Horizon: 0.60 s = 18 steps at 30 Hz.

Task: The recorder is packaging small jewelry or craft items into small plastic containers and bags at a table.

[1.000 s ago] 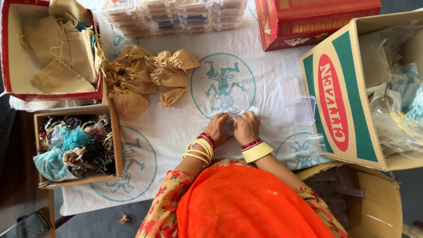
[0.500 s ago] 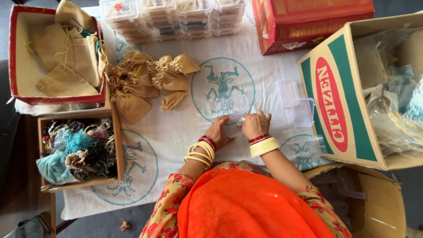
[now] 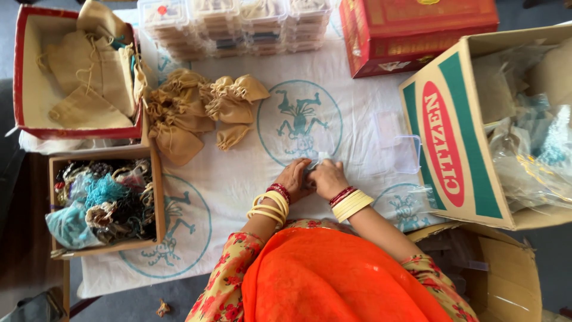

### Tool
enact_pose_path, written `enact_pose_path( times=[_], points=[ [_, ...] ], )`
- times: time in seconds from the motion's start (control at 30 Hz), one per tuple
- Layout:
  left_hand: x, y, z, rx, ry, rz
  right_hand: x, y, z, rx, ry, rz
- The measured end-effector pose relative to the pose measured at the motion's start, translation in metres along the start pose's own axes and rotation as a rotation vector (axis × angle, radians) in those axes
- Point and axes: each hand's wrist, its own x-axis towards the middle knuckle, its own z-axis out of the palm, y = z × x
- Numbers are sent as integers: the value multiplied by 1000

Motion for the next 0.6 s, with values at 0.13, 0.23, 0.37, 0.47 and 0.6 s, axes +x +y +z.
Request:
enact_pose_path(
  times=[0.13,0.23,0.37,0.47,0.6],
  points=[
    [0,2,1,-9,-2,32,6,19,17,-279,76,-224],
    [-2,-3,3,-16,-7,44,12,33,22,-490,35,-229],
    [-4,-1,5,-42,13,58,12,53,38,-609,52,-124],
    [-3,-3,1,-53,8,70,10,41,8,-516,-47,-65],
    [-8,-2,-1,35,-43,40,13,42,-24,61,58,234]
  ],
)
